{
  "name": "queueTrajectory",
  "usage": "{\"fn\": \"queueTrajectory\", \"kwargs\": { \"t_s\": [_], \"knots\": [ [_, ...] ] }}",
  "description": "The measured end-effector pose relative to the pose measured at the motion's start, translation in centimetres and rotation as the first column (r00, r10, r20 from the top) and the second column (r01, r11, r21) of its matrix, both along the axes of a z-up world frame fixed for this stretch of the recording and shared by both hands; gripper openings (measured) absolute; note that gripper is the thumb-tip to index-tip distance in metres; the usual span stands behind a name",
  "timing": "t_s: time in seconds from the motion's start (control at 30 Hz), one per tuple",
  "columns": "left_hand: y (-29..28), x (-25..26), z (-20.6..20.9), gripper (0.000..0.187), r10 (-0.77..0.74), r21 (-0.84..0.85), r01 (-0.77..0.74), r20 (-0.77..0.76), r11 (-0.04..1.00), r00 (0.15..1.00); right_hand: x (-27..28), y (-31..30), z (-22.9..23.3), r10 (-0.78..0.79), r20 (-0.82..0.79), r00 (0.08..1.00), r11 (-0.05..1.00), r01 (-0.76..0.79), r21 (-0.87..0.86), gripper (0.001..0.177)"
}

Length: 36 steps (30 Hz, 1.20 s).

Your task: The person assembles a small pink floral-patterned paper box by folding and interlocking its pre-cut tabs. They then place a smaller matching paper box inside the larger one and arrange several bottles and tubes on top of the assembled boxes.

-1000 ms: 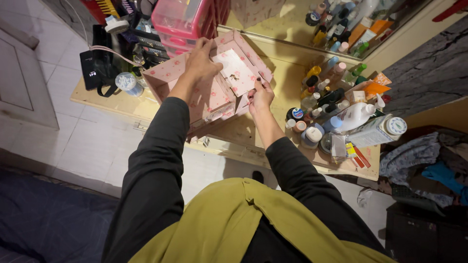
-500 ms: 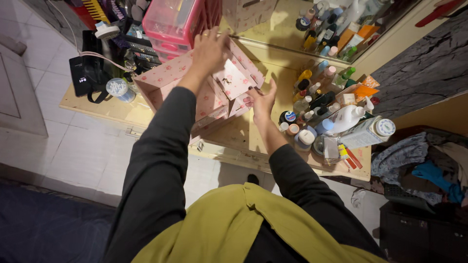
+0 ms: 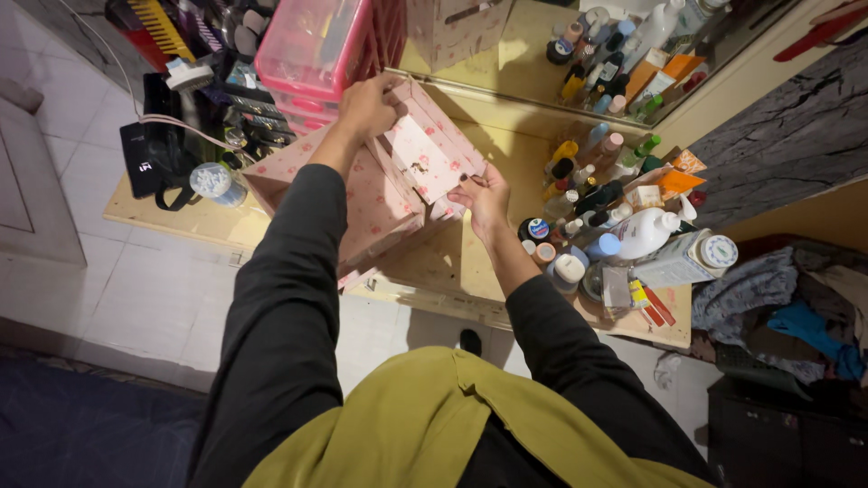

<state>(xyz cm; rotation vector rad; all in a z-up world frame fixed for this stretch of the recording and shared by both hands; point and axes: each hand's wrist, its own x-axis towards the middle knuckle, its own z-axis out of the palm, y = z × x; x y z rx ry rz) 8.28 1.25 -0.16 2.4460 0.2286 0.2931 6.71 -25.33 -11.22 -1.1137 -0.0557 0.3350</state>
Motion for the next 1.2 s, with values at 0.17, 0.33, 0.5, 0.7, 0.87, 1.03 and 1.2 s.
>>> {"fn": "queueTrajectory", "kwargs": {
  "t_s": [0.17, 0.33, 0.5, 0.7, 0.87, 1.03, 1.2],
  "knots": [
    [0.5, -0.5, 0.5, 0.057, -0.080, 0.036, 0.080, -0.024, 0.996, 0.997, -2.5, 0.5, 1.5, -0.113, -0.096, 0.989, 0.993, 0.111, -0.028, 0.064],
    [0.2, -3.4, 1.5, 0.059, -0.151, 0.268, 0.075, 0.272, 0.960, 0.950, -6.0, -0.9, 0.0, -0.175, -0.090, 0.980, 0.982, 0.167, -0.094, 0.074],
    [-1.4, -9.3, -1.0, 0.011, 0.238, 0.088, -0.276, 0.304, 0.957, 0.922, -1.5, -4.1, -0.6, -0.064, 0.580, 0.812, 0.850, 0.349, -0.394, 0.057],
    [-7.0, -12.4, -2.8, 0.019, 0.212, -0.861, -0.287, -0.214, 0.419, 0.953, 6.5, -3.6, 5.3, 0.520, 0.196, 0.831, 0.754, -0.339, -0.563, 0.057],
    [-10.2, -12.9, -2.2, 0.022, 0.336, -0.874, -0.383, -0.279, 0.300, 0.900, 6.7, -2.2, 6.6, 0.648, 0.405, 0.644, 0.544, -0.019, -0.839, 0.038],
    [-10.5, -12.7, -2.0, 0.016, 0.378, -0.877, -0.362, -0.233, 0.315, 0.896, 4.3, -1.4, 5.7, 0.490, 0.545, 0.680, 0.559, 0.235, -0.795, 0.026],
    [-10.2, -12.6, -2.2, 0.018, 0.405, -0.826, -0.424, -0.267, 0.372, 0.875, 3.7, -2.2, 7.5, 0.543, 0.513, 0.664, 0.610, 0.107, -0.785, 0.050]
  ]
}}
